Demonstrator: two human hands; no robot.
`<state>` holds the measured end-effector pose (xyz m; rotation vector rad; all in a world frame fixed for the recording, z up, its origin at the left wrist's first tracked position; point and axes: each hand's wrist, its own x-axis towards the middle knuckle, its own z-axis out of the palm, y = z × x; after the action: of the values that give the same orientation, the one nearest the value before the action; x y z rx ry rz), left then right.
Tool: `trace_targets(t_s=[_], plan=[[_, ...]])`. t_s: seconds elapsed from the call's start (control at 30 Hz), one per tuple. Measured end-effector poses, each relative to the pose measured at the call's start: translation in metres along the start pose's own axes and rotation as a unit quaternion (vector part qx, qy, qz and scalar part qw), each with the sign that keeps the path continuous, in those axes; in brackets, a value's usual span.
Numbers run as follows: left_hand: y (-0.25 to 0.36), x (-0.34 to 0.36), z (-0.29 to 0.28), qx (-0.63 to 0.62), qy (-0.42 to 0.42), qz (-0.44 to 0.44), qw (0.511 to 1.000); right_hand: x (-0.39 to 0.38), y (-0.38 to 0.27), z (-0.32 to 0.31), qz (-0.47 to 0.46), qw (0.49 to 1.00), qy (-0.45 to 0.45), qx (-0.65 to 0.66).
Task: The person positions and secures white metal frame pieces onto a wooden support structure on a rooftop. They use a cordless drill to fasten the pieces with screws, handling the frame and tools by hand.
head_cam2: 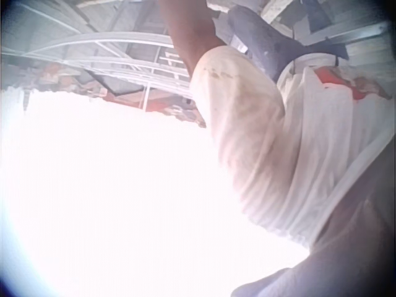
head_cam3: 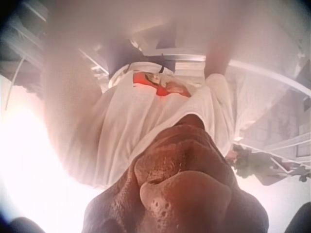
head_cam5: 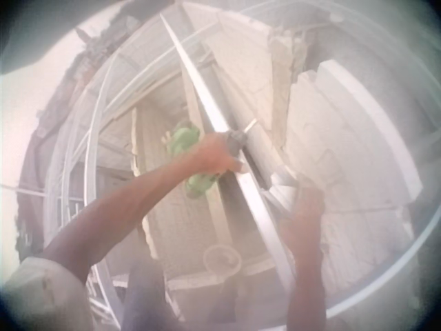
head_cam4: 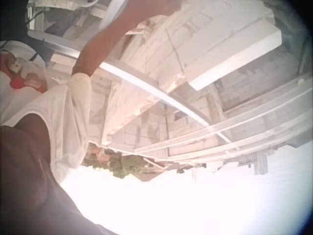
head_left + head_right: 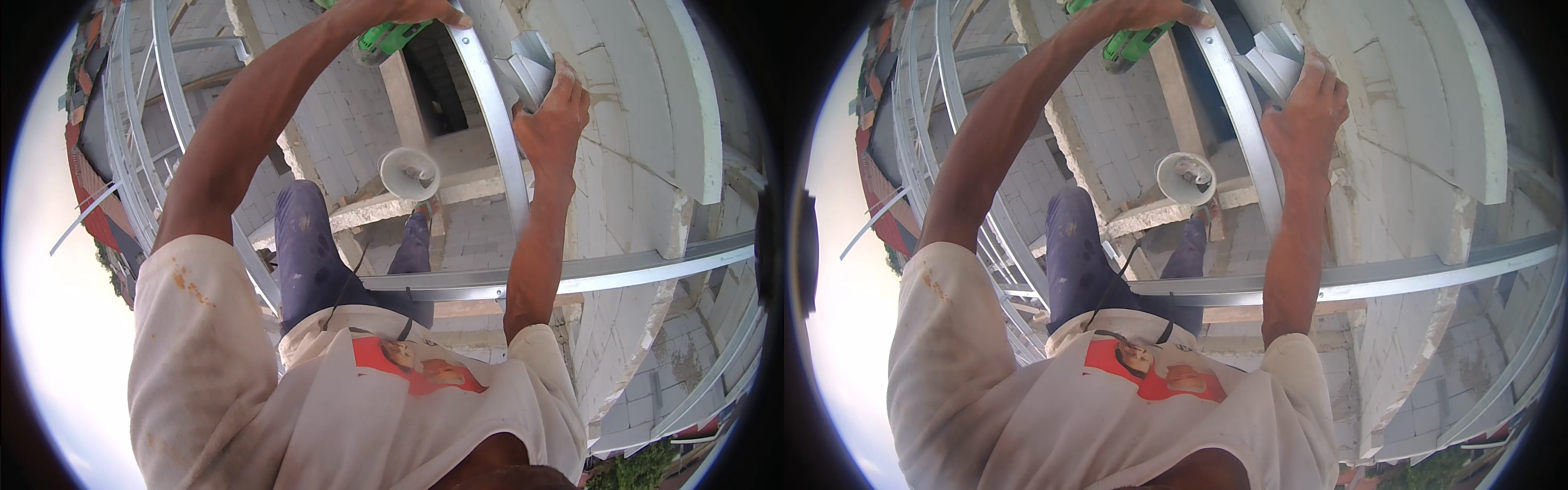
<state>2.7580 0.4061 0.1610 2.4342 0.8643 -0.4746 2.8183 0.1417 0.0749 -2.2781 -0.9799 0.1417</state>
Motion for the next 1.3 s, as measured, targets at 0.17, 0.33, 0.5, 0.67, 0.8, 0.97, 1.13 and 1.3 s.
trace_targets(t_s=[0.17,0.33,0.5,0.67,0.8,0.97,1.13,1.3], plan=[[-0.011,0.000,0.006,0.015,0.038,0.077,0.996,0.003,-0.007,-0.001,-0.015,1.000,0.009,0.016],[-0.009,0.001,0.002,-0.030,0.002,0.051,0.998,0.003,-0.005,0.001,-0.029,0.999,0.025,0.003],[-0.004,-0.002,0.005,-0.023,0.023,0.051,0.998,0.003,-0.003,0.000,-0.021,0.999,0.027,-0.002],[-0.001,-0.002,0.001,-0.041,-0.021,0.027,0.999,0.007,0.002,0.003,-0.003,0.999,0.015,-0.032],[-0.033,0.011,0.015,-0.013,0.042,0.064,0.997,0.008,-0.009,0.007,0.005,0.999,-0.020,-0.048],[-0.012,0.001,0.003,-0.025,-0.005,0.033,0.999,0.008,0.007,0.007,0.009,0.998,-0.005,-0.058],[-0.024,-0.007,0.006,-0.065,0.017,0.039,0.997,0.011,0.026,0.017,0.024,0.997,0.045,-0.066],[-0.030,-0.016,0.003,-0.092,0.019,0.050,0.994,0.014,-0.050,-0.005,0.185,0.975,0.120,-0.001]])
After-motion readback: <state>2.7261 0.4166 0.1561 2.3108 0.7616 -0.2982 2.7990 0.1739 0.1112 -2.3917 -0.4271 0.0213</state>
